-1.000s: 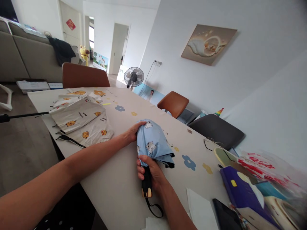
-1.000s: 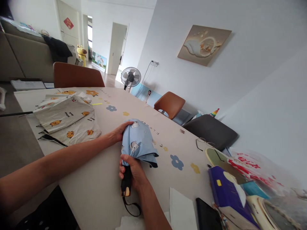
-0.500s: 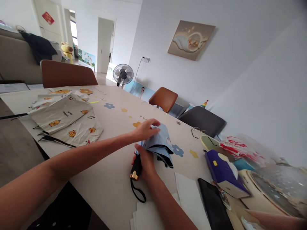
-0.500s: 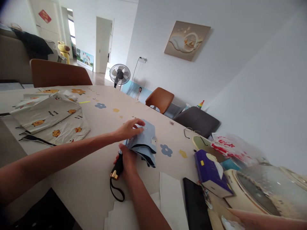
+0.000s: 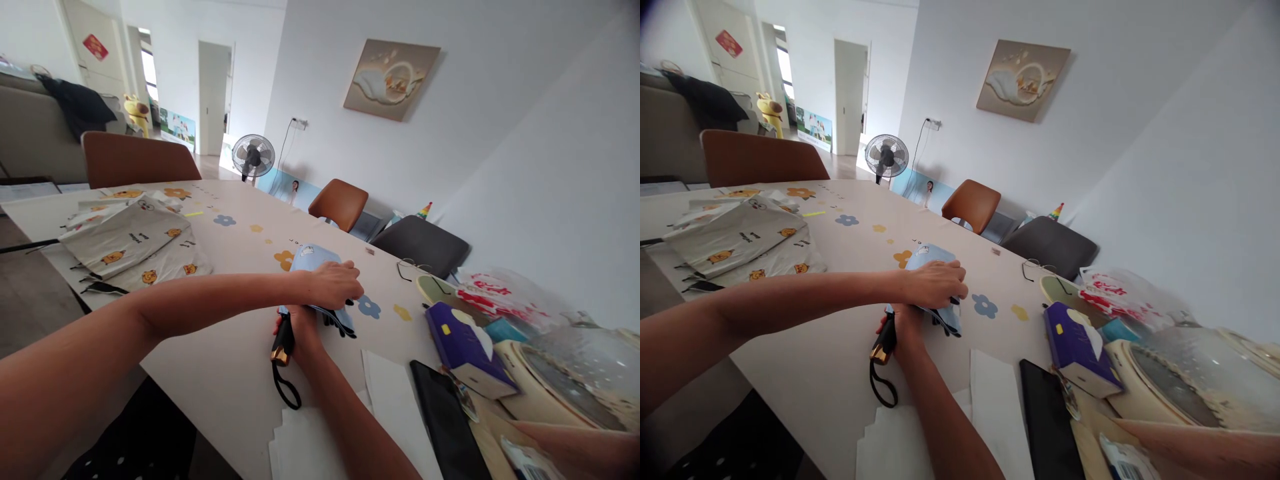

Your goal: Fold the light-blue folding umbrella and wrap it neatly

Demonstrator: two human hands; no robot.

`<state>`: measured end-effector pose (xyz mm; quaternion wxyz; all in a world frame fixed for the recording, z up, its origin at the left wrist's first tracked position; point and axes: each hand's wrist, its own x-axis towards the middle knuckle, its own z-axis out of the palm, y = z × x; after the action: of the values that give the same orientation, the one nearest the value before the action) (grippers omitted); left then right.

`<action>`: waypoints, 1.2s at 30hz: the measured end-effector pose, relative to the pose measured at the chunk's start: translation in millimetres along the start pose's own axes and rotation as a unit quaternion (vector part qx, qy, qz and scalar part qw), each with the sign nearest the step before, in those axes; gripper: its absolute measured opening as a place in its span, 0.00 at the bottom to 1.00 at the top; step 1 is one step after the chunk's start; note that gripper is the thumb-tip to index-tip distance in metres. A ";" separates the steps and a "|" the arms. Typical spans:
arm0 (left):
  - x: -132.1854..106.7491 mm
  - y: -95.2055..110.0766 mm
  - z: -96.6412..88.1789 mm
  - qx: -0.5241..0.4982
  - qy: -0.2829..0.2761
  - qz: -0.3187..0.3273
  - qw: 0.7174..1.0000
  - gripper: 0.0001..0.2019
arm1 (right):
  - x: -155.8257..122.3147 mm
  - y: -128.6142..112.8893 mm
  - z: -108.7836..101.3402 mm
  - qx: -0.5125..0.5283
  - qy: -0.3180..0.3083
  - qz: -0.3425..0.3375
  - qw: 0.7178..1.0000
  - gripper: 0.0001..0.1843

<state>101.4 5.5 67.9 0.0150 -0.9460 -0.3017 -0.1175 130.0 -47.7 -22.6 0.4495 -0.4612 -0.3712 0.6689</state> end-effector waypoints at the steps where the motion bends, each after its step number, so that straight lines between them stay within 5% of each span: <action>1: -0.9 -2.5 -0.9 0.005 -0.005 0.000 1.000 0.15 | 0.0 0.2 -0.5 0.002 0.001 -0.002 1.000 0.10; 5: -7.4 -10.6 -7.3 0.001 0.003 -0.012 1.000 0.21 | 0.5 -1.2 -3.0 0.001 0.004 0.025 1.000 0.13; 8: -16.7 -13.4 -12.0 -0.044 0.072 -0.092 0.992 0.25 | 0.2 -5.0 -4.1 0.014 -0.002 0.051 0.999 0.13; 14: -55.2 -29.0 -8.7 -0.211 0.292 -0.254 0.898 0.23 | -1.6 -8.4 -6.5 0.049 -0.028 0.080 0.995 0.13; 17: -81.7 -40.5 2.9 -0.295 0.399 -0.324 0.805 0.19 | -1.3 -7.7 -7.3 0.046 -0.035 0.098 0.994 0.13; 20: -107.0 -45.2 18.8 -0.437 0.457 -0.394 0.667 0.11 | -0.7 -7.8 -6.7 0.043 -0.026 0.104 0.993 0.11; 24: -129.1 -39.3 37.3 -0.707 0.390 -0.424 0.410 0.00 | -0.3 -7.3 -5.8 0.030 -0.023 0.103 0.994 0.11; 26: -133.2 -33.1 42.2 -0.785 0.313 -0.398 0.357 0.05 | -0.2 -6.7 -5.6 0.030 -0.013 0.095 0.995 0.12; 28: -132.7 -26.2 43.9 -0.821 0.232 -0.360 0.378 0.10 | -0.1 -6.5 -5.4 0.037 -0.005 0.088 0.995 0.12; 30: -128.1 -19.7 43.9 -0.818 0.184 -0.331 0.432 0.12 | 0.0 -6.7 -5.1 0.044 0.002 0.092 0.995 0.11; 34: -111.4 -10.9 44.5 -0.743 0.161 -0.350 0.546 0.17 | 1.1 -6.0 -4.6 0.058 0.006 0.083 0.995 0.12; 36: -102.6 -8.3 46.6 -0.696 0.168 -0.398 0.574 0.18 | 2.1 -4.4 -4.4 0.061 0.006 0.059 0.996 0.13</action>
<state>25.5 -41.3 -1.4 -0.6456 -0.4136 -0.4656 -0.4420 134.9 -43.9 -20.5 0.4389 -0.4580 -0.2990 0.7129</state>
